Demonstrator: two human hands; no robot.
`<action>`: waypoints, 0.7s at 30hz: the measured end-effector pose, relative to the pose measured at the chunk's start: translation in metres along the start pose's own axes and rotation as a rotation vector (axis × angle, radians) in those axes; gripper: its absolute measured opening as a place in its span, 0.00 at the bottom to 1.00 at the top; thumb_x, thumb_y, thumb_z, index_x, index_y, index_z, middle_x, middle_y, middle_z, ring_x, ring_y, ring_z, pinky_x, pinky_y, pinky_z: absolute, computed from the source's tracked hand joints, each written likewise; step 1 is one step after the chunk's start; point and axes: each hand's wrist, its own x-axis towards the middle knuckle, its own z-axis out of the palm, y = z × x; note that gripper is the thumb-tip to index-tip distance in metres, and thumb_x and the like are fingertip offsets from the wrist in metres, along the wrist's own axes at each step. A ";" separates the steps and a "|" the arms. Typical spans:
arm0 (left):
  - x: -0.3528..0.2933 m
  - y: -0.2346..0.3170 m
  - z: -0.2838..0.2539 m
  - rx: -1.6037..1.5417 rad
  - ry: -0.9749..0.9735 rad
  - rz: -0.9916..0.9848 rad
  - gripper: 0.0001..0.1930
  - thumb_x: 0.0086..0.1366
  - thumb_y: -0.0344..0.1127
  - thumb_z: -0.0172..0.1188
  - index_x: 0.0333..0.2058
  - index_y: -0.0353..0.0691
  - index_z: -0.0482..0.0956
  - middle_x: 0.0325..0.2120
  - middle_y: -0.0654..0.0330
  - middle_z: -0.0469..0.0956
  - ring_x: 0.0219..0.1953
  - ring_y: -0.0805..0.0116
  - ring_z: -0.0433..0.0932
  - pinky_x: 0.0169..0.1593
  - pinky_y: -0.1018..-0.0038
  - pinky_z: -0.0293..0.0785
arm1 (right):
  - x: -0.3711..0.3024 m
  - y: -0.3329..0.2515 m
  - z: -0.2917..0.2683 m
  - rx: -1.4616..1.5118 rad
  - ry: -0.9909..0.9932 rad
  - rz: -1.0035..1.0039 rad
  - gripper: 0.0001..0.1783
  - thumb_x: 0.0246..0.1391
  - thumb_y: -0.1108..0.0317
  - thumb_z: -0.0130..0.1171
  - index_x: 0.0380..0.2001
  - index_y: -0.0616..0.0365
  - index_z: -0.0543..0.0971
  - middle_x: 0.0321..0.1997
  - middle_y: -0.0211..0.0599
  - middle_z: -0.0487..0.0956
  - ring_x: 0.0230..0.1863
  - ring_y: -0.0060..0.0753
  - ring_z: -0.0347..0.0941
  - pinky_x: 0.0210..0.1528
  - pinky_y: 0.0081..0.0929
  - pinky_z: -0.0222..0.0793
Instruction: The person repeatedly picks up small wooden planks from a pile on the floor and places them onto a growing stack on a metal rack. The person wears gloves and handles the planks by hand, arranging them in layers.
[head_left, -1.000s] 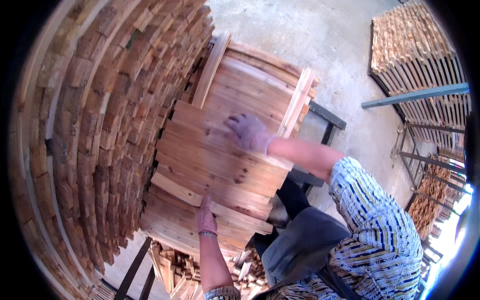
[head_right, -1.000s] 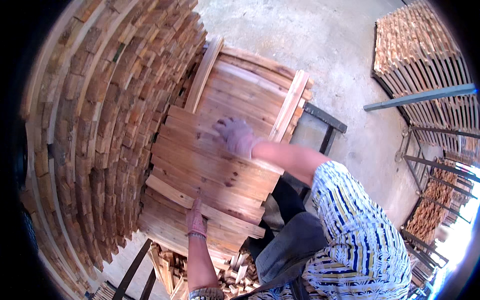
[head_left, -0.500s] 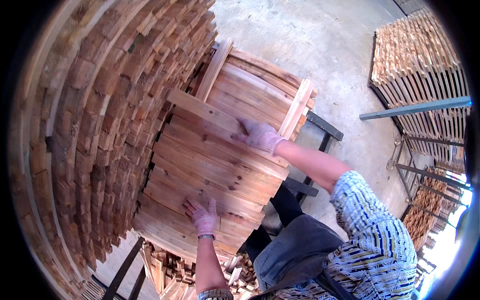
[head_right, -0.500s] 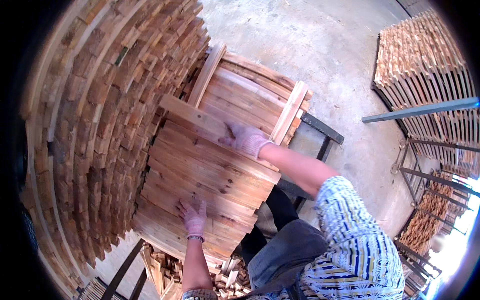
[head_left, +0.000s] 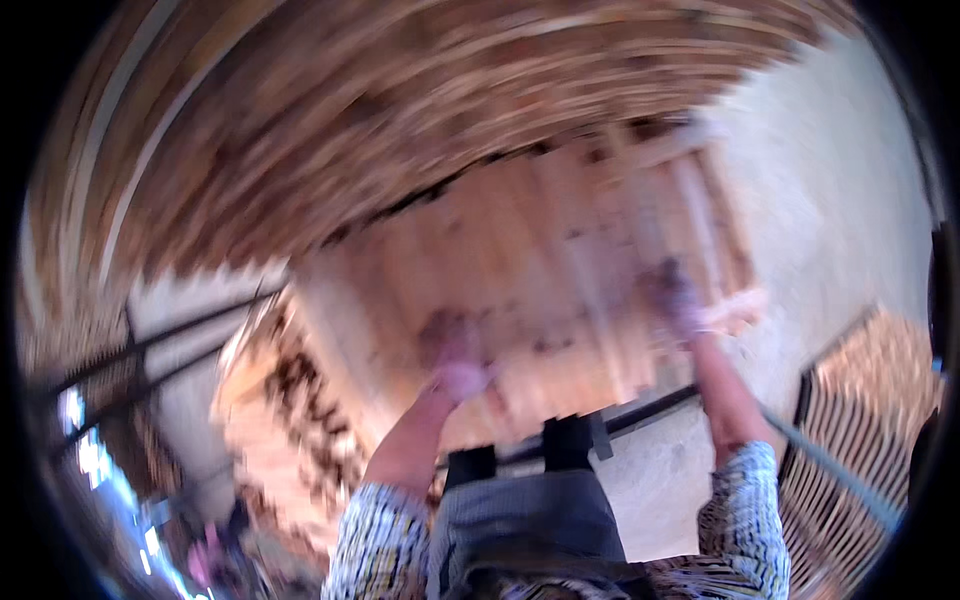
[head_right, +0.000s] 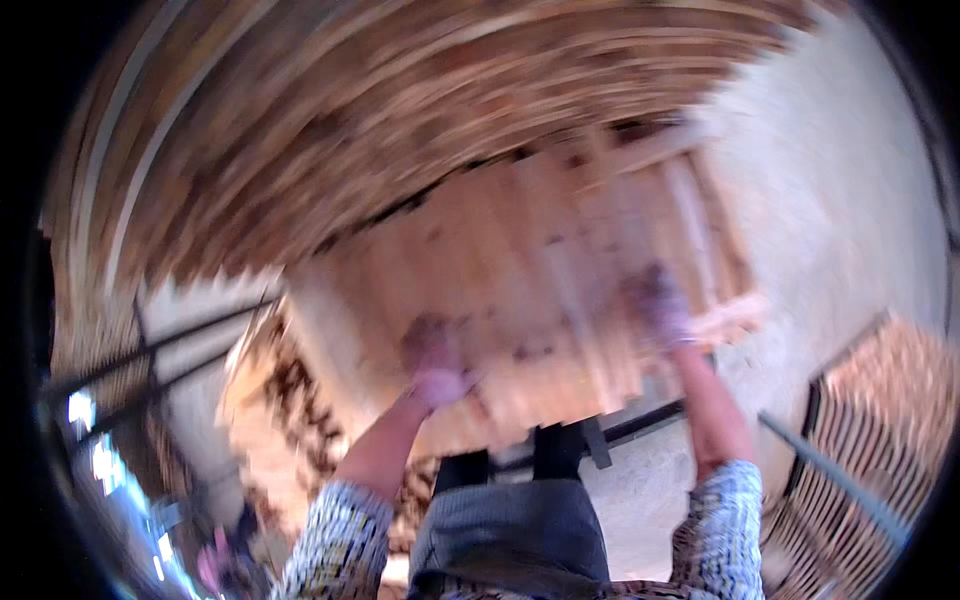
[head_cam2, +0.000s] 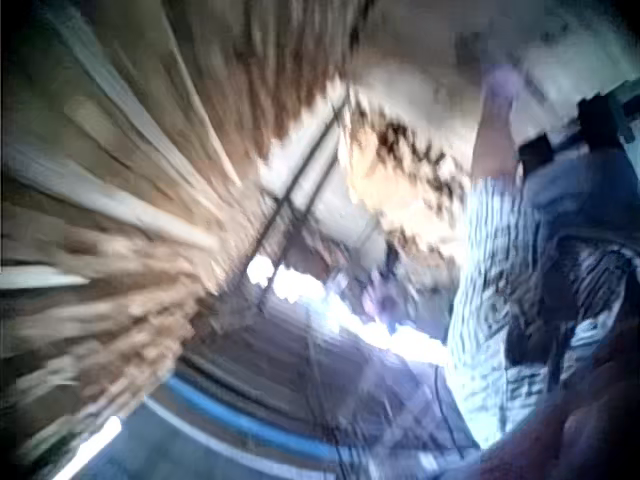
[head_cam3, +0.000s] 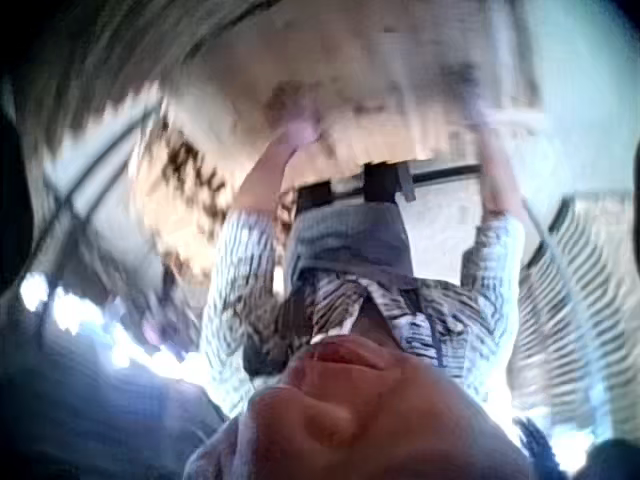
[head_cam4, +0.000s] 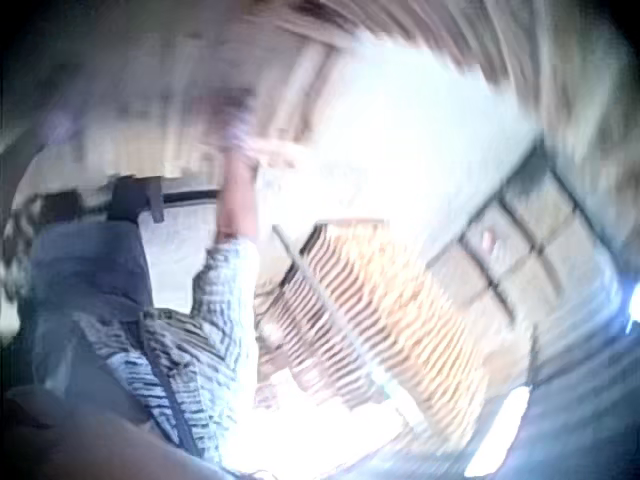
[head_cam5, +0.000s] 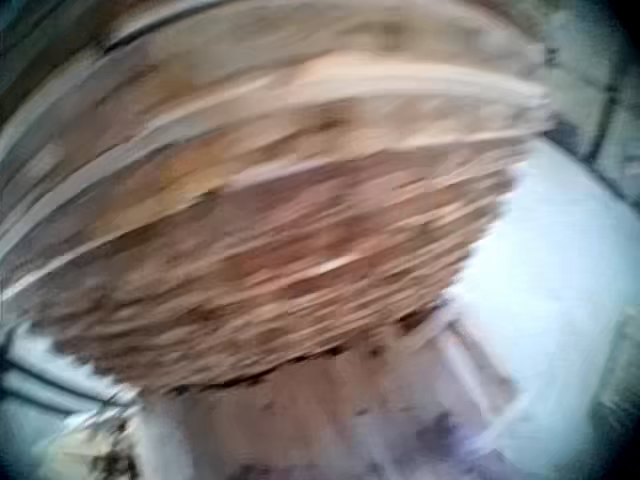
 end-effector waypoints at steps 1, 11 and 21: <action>0.001 -0.002 0.007 -0.037 -0.111 -0.077 0.56 0.49 0.59 0.67 0.70 0.40 0.49 0.67 0.39 0.51 0.69 0.32 0.46 0.69 0.39 0.39 | 0.002 0.003 -0.003 0.053 0.050 -0.019 0.36 0.63 0.49 0.54 0.64 0.65 0.63 0.61 0.52 0.74 0.61 0.47 0.71 0.62 0.35 0.65; -0.027 -0.028 0.043 -0.123 -0.180 -0.172 0.55 0.56 0.64 0.58 0.72 0.38 0.42 0.73 0.44 0.33 0.73 0.37 0.28 0.71 0.40 0.23 | 0.016 -0.023 0.053 -0.089 -0.167 -0.071 0.53 0.59 0.39 0.57 0.67 0.76 0.51 0.69 0.65 0.60 0.72 0.58 0.54 0.72 0.36 0.50; -0.121 -0.066 0.028 -1.033 0.297 -0.306 0.37 0.65 0.57 0.54 0.64 0.36 0.66 0.64 0.44 0.64 0.68 0.49 0.61 0.69 0.62 0.57 | -0.109 -0.124 0.115 -0.638 -0.349 -0.411 0.24 0.70 0.51 0.38 0.51 0.53 0.78 0.60 0.54 0.73 0.58 0.52 0.73 0.59 0.44 0.69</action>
